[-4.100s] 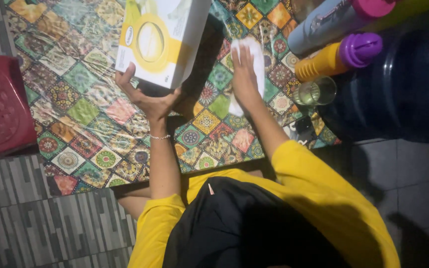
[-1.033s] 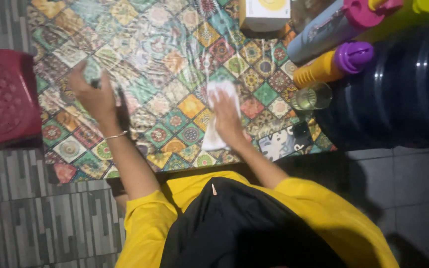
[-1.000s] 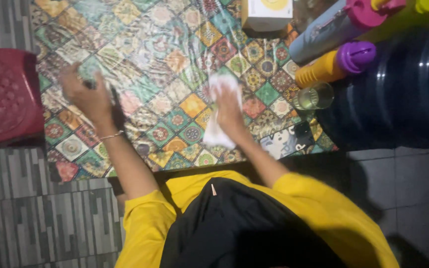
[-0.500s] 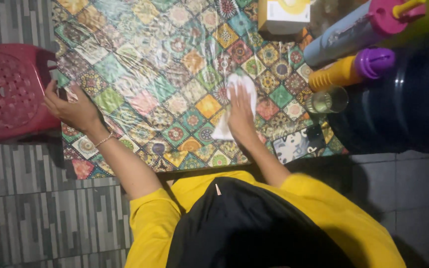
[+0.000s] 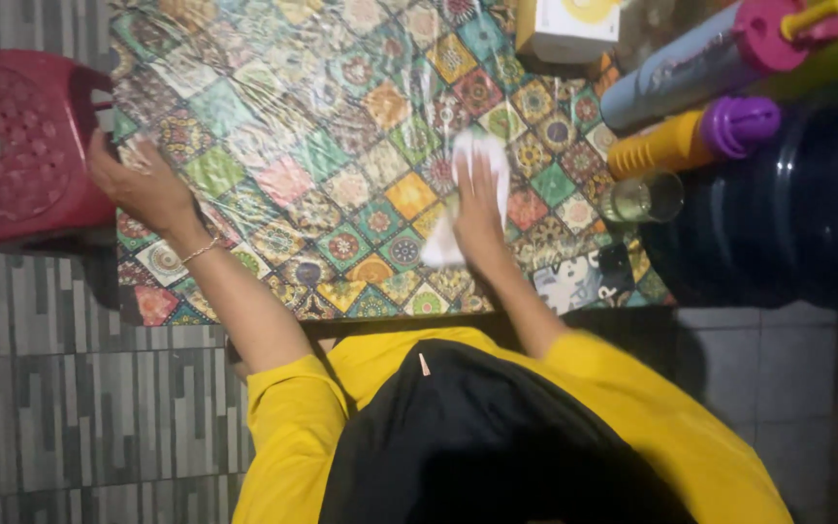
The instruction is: Wiping a patterned tablecloth with a white tissue or cloth, including moving objects to clean underneath them.
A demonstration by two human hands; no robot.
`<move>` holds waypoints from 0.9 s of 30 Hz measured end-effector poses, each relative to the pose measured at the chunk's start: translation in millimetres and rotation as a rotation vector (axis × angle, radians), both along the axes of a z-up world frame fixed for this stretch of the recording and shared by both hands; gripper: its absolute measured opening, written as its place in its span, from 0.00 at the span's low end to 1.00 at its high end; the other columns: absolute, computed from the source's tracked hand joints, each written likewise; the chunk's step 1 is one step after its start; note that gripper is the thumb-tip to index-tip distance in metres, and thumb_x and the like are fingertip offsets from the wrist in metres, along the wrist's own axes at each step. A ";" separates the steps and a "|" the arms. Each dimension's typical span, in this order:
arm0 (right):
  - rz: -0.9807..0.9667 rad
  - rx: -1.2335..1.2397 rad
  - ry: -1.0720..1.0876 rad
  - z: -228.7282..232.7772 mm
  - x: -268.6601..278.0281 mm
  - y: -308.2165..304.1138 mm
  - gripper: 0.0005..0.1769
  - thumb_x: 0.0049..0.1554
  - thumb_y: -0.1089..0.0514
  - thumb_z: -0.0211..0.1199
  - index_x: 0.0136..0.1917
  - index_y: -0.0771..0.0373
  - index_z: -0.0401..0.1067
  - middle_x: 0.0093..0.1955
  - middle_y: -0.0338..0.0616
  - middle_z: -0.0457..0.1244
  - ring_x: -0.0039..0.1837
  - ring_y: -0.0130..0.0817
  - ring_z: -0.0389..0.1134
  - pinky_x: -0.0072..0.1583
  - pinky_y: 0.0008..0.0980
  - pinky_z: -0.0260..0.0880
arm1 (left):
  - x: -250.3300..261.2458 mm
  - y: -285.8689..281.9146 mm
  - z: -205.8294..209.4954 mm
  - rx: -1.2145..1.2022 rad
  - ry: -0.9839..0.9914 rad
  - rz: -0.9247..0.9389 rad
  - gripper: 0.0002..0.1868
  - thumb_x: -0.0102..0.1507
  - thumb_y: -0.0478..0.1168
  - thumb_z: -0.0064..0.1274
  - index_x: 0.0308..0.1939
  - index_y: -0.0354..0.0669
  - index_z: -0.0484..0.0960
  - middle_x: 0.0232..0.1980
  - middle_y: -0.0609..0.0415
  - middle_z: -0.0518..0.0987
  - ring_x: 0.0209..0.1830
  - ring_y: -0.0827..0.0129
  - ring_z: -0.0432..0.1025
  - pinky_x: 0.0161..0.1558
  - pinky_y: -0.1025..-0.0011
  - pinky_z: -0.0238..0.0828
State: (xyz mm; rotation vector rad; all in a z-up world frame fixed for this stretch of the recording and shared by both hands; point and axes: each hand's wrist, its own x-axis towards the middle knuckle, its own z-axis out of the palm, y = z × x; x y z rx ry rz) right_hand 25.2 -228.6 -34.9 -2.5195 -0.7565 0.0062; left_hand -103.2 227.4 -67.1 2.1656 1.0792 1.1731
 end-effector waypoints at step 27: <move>0.266 -0.008 -0.058 17.0 -15.3 44.4 0.32 0.62 0.62 0.50 0.79 0.63 0.54 0.81 0.59 0.49 0.82 0.54 0.46 0.80 0.55 0.40 | -0.2 -18.1 21.2 0.045 0.119 0.015 0.22 0.70 0.44 0.54 0.62 0.32 0.75 0.59 0.35 0.75 0.61 0.40 0.67 0.63 0.49 0.61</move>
